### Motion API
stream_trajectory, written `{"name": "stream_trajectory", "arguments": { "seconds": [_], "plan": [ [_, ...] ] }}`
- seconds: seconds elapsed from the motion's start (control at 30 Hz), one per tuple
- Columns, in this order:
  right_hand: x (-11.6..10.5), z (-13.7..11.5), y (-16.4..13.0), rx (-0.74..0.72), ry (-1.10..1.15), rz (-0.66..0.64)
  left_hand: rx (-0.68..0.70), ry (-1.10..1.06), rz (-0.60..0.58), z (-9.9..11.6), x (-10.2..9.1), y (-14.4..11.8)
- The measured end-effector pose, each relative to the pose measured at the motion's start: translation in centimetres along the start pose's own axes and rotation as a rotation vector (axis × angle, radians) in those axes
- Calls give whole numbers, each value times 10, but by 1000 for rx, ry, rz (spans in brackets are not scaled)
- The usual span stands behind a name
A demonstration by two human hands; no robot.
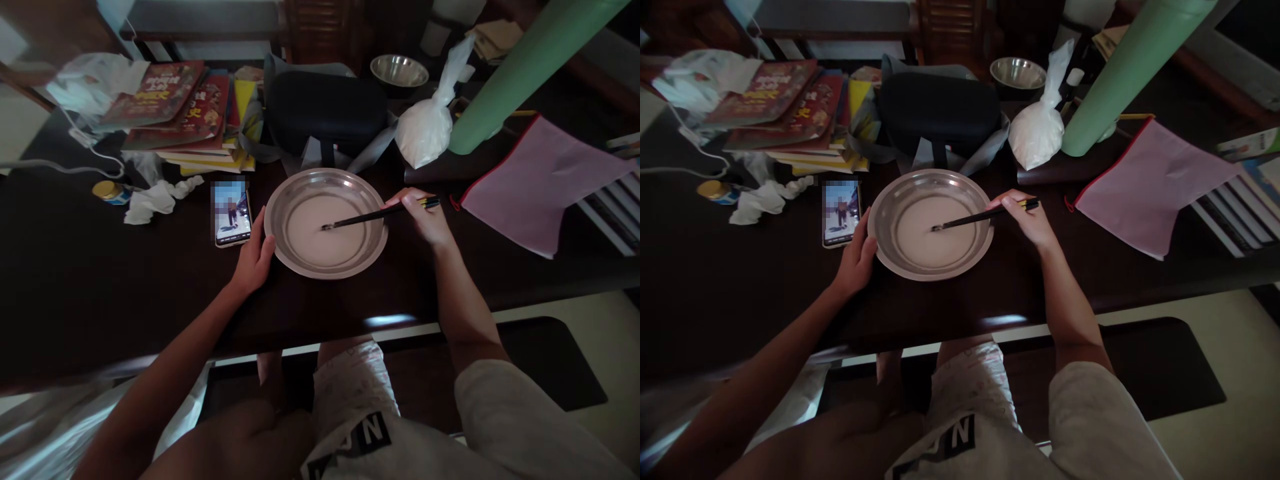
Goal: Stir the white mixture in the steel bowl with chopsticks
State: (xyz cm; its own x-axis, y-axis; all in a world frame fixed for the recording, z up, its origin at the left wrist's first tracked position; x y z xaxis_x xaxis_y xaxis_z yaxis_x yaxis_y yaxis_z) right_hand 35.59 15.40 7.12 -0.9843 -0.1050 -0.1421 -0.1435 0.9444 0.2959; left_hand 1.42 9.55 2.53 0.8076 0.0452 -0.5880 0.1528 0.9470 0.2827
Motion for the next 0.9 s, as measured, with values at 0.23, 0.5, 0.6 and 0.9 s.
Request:
{"name": "stream_trajectory", "arguments": {
  "seconds": [0.23,0.5,0.6,0.9],
  "plan": [
    [4,1,0,-5,11,-37,4,-11,12,-1,-1,0],
    [-4,4,0,28,26,31,3,-12,8,-1,0,0],
    [4,2,0,1,7,-41,-8,4,7,-1,0,0],
    [3,0,0,20,-13,-21,2,-24,13,-1,-1,0]
  ]
}}
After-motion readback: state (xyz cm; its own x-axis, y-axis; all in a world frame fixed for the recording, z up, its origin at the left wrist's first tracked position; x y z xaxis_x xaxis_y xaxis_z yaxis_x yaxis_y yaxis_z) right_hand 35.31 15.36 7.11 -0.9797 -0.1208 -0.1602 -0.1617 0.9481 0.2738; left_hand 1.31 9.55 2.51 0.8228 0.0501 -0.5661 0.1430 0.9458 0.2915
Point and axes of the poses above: each hand's wrist, its own y-axis towards the middle knuckle, its own x-axis out of the palm, z = x × y, the point moved 10 cm from there along y, towards the middle knuckle, and after that the axes turned 3 degrees about y, right-handed, at the moved point
